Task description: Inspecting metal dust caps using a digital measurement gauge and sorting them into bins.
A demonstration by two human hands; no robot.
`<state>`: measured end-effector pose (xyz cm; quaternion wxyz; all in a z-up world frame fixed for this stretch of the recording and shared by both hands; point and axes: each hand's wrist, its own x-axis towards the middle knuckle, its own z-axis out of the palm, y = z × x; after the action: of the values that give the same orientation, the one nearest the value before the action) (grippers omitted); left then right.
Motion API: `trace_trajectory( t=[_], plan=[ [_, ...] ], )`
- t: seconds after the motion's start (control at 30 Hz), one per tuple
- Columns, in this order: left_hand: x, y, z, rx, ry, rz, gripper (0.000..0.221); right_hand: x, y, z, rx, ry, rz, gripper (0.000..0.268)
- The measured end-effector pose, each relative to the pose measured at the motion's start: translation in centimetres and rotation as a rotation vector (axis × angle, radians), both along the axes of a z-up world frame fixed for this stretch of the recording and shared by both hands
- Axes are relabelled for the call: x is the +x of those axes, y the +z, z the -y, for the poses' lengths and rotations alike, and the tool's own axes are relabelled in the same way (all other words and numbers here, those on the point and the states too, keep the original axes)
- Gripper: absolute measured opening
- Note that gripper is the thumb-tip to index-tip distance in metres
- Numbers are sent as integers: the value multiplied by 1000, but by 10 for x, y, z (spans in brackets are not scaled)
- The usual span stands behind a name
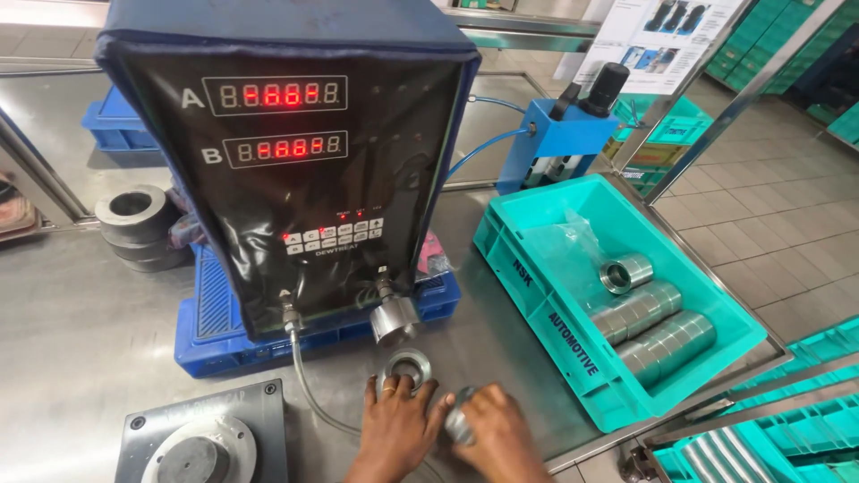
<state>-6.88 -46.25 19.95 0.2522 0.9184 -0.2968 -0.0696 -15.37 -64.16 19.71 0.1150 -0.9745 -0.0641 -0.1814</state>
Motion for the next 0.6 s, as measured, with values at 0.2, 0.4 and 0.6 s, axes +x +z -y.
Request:
trace_trajectory(
  t=[0.2,0.4,0.6],
  plan=[
    [6,3,7,170,-102,-103,72,59,81,93,563,-171,-486,35],
    [24,-85,19,102,-57,9,61,136,26,409,-68,-793,-142,86],
    [35,-159,37,-56,87,299,32,167,3,412,-371,-1013,-336,87]
  ],
)
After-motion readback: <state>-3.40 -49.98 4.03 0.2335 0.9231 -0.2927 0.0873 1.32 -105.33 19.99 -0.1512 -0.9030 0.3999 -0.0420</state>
